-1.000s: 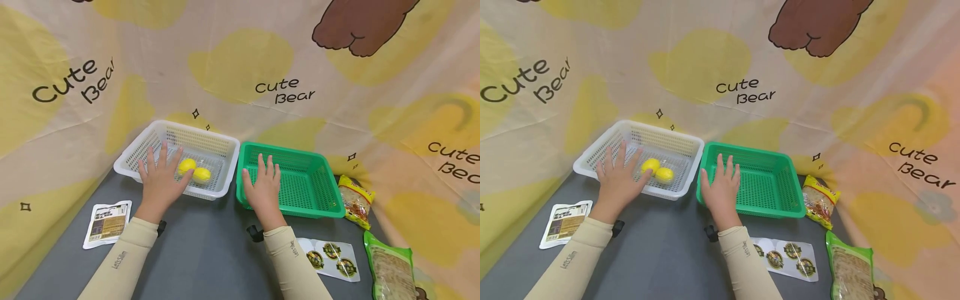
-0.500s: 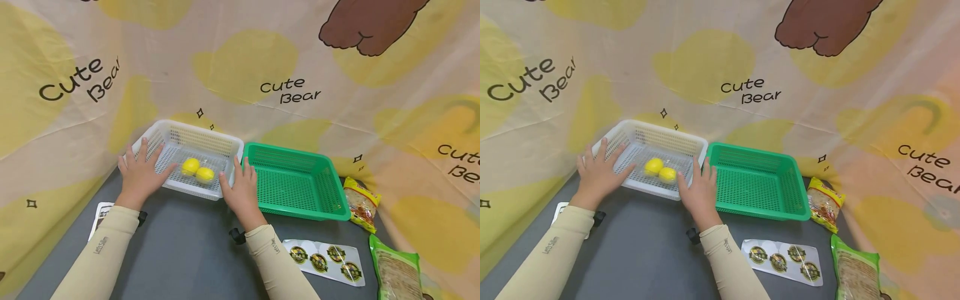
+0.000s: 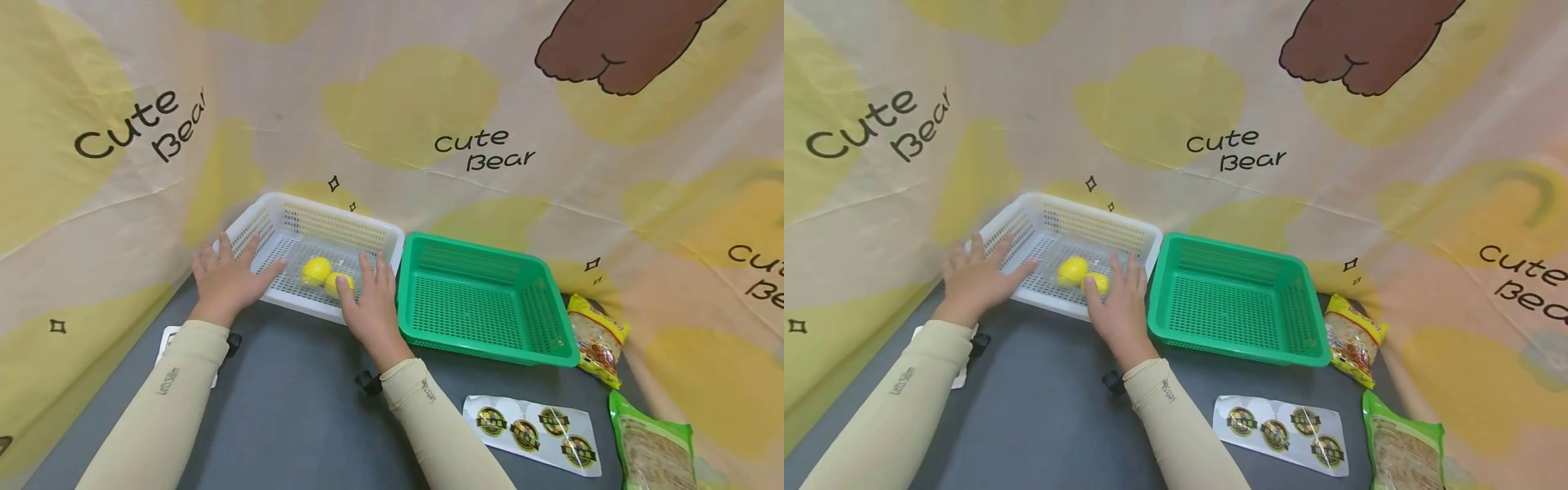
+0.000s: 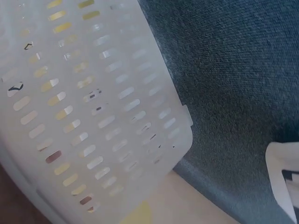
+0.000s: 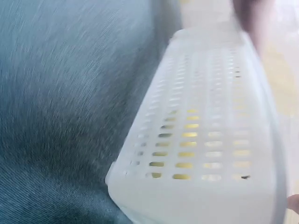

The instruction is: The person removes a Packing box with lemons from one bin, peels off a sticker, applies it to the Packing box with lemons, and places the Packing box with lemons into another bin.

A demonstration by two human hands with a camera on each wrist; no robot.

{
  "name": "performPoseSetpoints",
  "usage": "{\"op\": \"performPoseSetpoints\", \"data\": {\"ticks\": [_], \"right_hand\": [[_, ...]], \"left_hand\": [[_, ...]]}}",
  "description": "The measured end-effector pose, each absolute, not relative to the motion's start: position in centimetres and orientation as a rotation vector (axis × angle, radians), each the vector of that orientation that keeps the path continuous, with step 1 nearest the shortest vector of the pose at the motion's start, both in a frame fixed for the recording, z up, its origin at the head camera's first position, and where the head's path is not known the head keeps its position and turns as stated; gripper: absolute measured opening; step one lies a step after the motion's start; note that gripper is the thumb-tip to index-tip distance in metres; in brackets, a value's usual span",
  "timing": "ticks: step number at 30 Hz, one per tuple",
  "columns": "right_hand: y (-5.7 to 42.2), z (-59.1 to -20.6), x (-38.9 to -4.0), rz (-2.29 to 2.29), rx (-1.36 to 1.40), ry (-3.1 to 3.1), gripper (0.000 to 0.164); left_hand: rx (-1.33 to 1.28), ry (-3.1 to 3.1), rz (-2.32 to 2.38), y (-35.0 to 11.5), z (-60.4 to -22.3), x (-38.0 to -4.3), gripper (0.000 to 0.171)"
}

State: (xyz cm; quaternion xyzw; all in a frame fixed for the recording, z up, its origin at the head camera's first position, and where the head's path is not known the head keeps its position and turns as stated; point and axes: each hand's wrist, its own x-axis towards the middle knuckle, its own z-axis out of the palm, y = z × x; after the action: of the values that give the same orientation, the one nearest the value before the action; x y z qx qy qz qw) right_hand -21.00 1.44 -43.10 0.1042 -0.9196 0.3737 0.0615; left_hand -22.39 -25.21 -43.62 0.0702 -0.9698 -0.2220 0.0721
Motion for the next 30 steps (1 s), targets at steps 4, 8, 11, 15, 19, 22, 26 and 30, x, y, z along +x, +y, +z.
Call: {"op": "performPoseSetpoints", "data": {"ticks": [4,8,11,15,19,22,26,30], "right_hand": [[0.9,-43.1,-21.9,1.084,0.312,-2.794,0.074],[0.5,-42.5,-22.8,1.096,0.284,-2.814,0.077],[0.1,-42.1,-23.4,1.157,0.263,-2.825,0.078],[-0.7,-42.2,-24.4,1.251,0.23,-2.841,0.079],[-1.4,-42.6,-25.6,1.317,0.161,-2.863,0.079],[-1.7,-42.8,-26.3,1.373,0.088,-2.874,0.076],[-2.0,-43.2,-26.9,1.458,0.014,-2.875,0.071],[-2.2,-43.7,-27.4,1.557,-0.049,-2.884,0.07]], "left_hand": [[0.219,-2.916,-0.644,-24.7,-43.3,-22.6,0.104],[0.231,-2.91,-0.633,-24.4,-43.1,-22.9,0.105],[0.24,-2.912,-0.63,-24.4,-43.1,-23.1,0.106],[0.256,-2.927,-0.615,-24.6,-43.2,-23.1,0.108],[0.264,-2.944,-0.599,-24.9,-43.3,-23.0,0.109],[0.265,-2.951,-0.602,-24.9,-43.3,-23.0,0.108],[0.274,-2.961,-0.602,-24.9,-43.4,-22.8,0.108],[0.285,-2.972,-0.599,-24.9,-43.5,-22.6,0.108]]}}
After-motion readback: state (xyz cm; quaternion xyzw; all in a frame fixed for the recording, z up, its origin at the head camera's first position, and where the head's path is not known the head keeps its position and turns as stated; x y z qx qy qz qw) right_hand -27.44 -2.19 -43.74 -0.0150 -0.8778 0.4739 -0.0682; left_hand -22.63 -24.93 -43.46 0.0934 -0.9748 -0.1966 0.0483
